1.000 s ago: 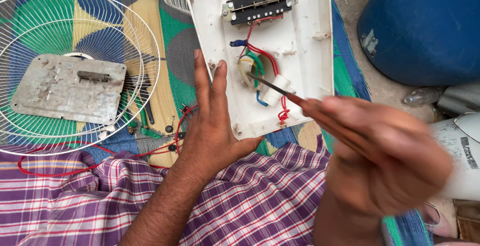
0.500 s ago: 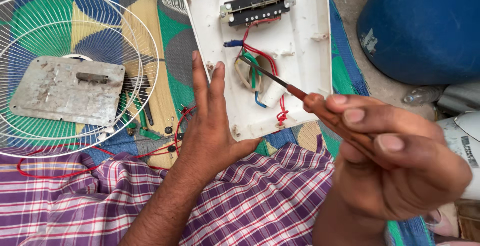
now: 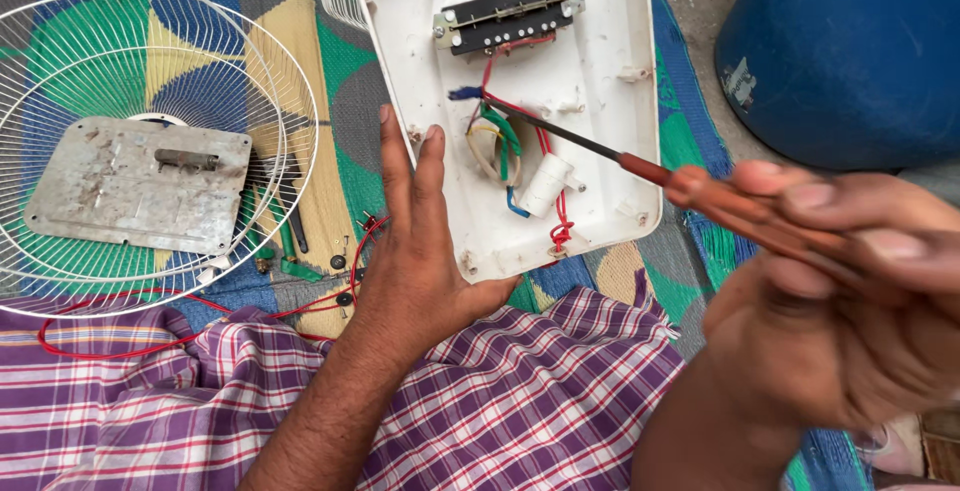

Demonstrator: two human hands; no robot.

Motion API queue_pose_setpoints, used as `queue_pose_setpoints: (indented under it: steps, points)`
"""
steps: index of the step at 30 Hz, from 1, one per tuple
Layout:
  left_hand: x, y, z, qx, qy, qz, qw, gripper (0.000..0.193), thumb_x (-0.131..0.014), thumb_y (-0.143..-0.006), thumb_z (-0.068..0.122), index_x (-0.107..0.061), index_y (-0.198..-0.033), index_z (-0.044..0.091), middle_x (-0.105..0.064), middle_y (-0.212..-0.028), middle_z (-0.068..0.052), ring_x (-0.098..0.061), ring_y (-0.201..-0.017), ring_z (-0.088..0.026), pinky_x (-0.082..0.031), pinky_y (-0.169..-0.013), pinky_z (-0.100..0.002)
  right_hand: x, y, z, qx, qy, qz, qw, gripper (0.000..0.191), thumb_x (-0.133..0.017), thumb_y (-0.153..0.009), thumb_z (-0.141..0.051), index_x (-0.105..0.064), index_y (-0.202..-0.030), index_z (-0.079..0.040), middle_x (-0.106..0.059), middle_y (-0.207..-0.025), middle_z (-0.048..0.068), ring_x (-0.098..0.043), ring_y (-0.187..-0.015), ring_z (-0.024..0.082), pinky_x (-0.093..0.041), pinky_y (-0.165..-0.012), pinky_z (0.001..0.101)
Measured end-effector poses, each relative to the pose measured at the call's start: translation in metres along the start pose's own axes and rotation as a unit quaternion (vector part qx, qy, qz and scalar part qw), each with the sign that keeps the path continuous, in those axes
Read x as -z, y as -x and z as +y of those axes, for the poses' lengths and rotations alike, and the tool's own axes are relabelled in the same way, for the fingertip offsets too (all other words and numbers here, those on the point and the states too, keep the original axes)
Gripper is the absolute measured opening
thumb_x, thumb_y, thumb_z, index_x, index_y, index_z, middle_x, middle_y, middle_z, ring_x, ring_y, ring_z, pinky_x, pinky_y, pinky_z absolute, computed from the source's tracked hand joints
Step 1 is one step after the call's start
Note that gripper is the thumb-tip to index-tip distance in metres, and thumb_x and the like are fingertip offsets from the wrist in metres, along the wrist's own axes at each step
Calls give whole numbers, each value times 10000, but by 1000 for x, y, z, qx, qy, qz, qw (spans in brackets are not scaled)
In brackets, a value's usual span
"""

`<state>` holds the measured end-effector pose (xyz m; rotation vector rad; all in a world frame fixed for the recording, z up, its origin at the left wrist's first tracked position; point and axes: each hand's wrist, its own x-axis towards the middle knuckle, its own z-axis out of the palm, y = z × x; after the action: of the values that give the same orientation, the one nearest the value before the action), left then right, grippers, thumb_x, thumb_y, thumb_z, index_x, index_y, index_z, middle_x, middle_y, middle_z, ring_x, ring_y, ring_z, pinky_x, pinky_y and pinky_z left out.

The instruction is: The person unscrews screws from the metal back plate of an electric fan using a screwdriver, removes the plate, opens the white housing to expose the switch and wiring, and uses a screwdriver on the internal components while holding the housing on their lap.

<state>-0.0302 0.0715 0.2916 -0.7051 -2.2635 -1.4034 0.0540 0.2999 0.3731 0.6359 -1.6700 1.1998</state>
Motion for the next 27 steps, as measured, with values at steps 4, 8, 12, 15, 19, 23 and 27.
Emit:
queue_pose_setpoints:
  steps: [4,8,12,15,19,23,27]
  points:
    - [0,1,-1,-3,1,5,1000,1405,-1016,-590,336,-80,-1583,1,63,-1637,-384,-238,-1538,-556,-546,-1086,-525,-2,-13,-2,2,13,1,1000,215,-528,-1146,-166,-569,-1328,-59,-656,-1172,191,-745,-1065,268,-678,-951,452]
    - [-1,1,-3,-12,-10,8,1000,1408,-1018,-588,348,-84,-1583,3,50,-1636,-386,-236,-1538,-565,-562,-1067,-517,3,-13,-4,6,24,5,1000,212,-540,-1147,-164,-566,-1329,-60,-655,-1170,193,-745,-1064,271,-677,-949,454]
    - [-1,1,-4,1,-7,-2,1000,1405,-1012,-583,349,-83,-1578,3,47,-1636,-391,-292,-1520,-549,-579,-1035,-505,-2,-4,0,10,23,17,1000,209,-552,-1148,-163,-563,-1330,-61,-653,-1168,195,-744,-1063,274,-677,-947,456]
    - [0,1,-3,4,-15,0,1000,1404,-1013,-582,353,-86,-1578,4,41,-1635,-390,-309,-1509,-552,-576,-1033,-509,-4,-5,3,11,25,23,999,208,-561,-1149,-162,-561,-1331,-62,-652,-1167,196,-743,-1062,277,-676,-946,457]
    - [0,1,-1,-4,-28,12,1000,1396,-1017,-608,377,-90,-1582,2,29,-1635,-385,-299,-1519,-559,-571,-1052,-512,-8,-8,5,12,24,28,999,208,-573,-1150,-161,-558,-1333,-63,-650,-1165,197,-743,-1061,280,-676,-944,459]
    - [0,1,-3,5,-15,1,1000,1387,-1001,-592,365,-93,-1575,1,37,-1635,-396,-317,-1508,-545,-577,-1037,-502,-10,-9,8,15,28,32,999,208,-585,-1151,-160,-555,-1334,-65,-649,-1163,199,-742,-1060,283,-675,-942,461]
    - [-1,1,-3,-4,-24,10,1000,1393,-1010,-599,376,-94,-1579,2,25,-1633,-390,-292,-1517,-560,-564,-1056,-515,-14,-8,8,17,27,38,999,210,-597,-1152,-158,-552,-1335,-66,-647,-1160,200,-741,-1059,286,-675,-940,463]
